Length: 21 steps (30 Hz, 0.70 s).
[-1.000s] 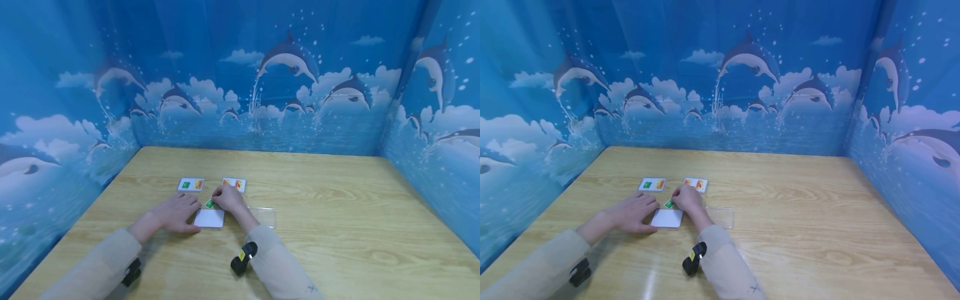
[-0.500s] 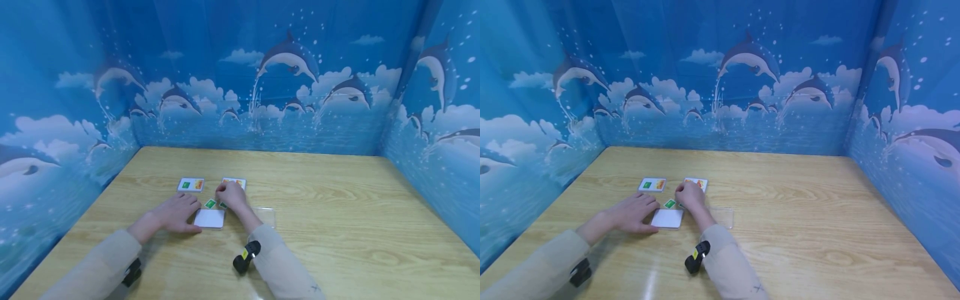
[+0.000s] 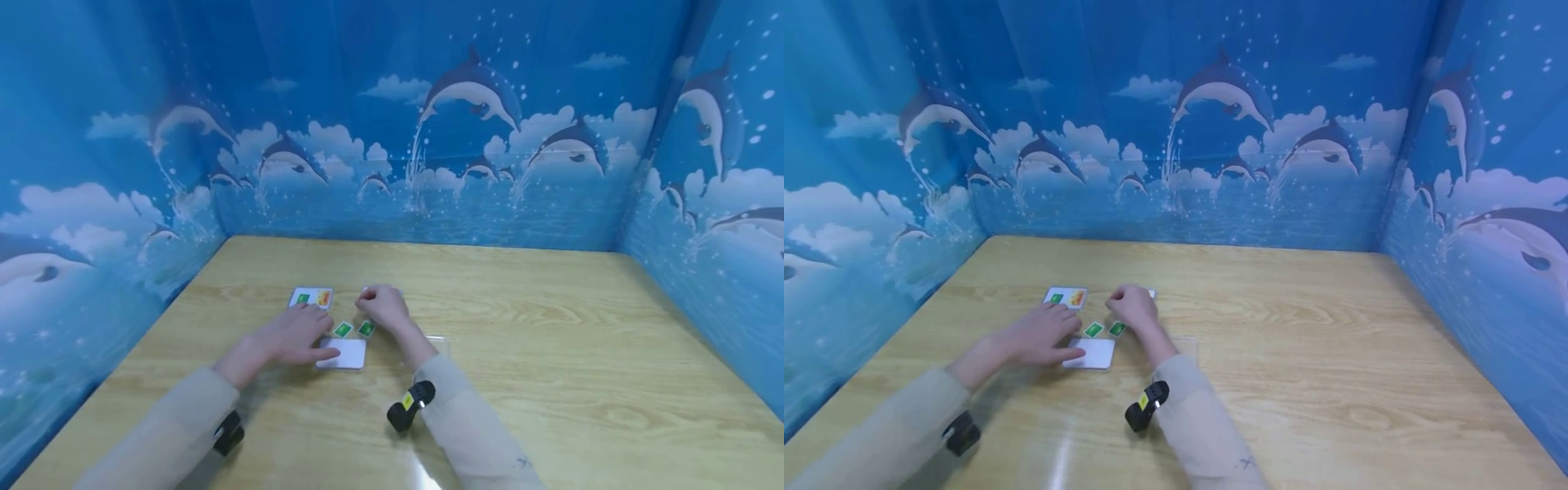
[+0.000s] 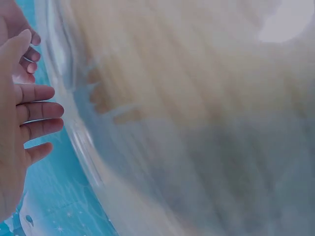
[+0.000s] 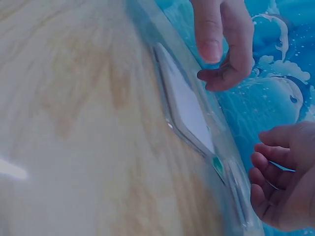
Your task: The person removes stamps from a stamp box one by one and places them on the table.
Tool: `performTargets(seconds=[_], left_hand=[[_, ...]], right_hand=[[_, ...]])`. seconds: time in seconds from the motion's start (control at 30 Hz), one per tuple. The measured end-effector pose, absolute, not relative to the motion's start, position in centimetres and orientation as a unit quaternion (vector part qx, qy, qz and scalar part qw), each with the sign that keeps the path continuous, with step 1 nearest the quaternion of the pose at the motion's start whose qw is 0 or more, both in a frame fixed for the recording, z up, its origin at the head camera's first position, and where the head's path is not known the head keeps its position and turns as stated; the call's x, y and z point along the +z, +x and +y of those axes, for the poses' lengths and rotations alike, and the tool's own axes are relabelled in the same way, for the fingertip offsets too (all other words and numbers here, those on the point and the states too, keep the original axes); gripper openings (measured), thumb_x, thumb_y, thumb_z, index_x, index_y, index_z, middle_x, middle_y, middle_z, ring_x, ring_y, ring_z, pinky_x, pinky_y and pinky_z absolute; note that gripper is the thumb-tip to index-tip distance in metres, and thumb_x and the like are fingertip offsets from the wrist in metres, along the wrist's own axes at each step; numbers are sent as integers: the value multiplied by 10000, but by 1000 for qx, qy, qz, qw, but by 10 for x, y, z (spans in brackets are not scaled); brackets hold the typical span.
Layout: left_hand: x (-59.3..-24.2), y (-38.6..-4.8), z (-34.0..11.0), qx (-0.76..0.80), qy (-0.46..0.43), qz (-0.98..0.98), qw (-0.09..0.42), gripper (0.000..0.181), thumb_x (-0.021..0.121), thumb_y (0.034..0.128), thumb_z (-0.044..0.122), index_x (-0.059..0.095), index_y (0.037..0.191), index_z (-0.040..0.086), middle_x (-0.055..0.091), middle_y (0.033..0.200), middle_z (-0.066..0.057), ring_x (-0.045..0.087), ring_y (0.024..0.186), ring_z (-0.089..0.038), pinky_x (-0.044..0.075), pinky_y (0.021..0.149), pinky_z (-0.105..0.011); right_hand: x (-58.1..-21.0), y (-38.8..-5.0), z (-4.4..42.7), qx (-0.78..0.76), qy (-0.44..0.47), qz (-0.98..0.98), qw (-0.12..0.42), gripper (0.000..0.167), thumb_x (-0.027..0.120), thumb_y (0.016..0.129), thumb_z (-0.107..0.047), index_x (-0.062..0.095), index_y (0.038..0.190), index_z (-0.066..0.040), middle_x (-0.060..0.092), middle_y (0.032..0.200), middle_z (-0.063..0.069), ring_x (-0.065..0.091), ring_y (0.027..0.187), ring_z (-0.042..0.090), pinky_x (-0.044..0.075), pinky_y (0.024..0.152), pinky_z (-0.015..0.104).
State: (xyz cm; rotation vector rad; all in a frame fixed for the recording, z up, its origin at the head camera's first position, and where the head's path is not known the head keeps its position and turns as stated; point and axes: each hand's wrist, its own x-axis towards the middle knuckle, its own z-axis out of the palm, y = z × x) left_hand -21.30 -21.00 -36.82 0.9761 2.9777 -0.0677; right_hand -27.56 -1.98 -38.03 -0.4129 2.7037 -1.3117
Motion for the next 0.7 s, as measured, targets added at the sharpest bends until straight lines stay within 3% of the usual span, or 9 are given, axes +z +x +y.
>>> performTargets(seconds=[0.33, 0.43, 0.7], left_hand=[[-354, -228, -191, -50, 334, 937, -87, 385, 567, 890, 403, 469, 609, 158, 409, 551, 52, 432, 545, -154, 402, 557, -363], [-350, -231, -184, -51, 323, 939, -103, 370, 570, 892, 378, 486, 609, 155, 416, 552, 45, 420, 526, -145, 383, 507, -332], [-345, -232, -163, -66, 289, 949, -107, 326, 542, 907, 385, 541, 693, 140, 433, 587, 44, 418, 549, -123, 390, 541, -297]], right_hand=[[-362, -284, 3, -388, -167, 905, 52, 171, 599, 877, -201, 679, 847, -52, 640, 761, 20, 535, 702, 145, 428, 624, 250], [-358, -285, 11, -366, -171, 913, 53, 172, 595, 879, -207, 665, 848, -53, 626, 761, 21, 530, 694, 148, 423, 609, 256], [-354, -283, 34, -307, -206, 927, 64, 259, 603, 884, -309, 650, 989, -76, 632, 915, 34, 567, 810, 158, 472, 696, 303]])
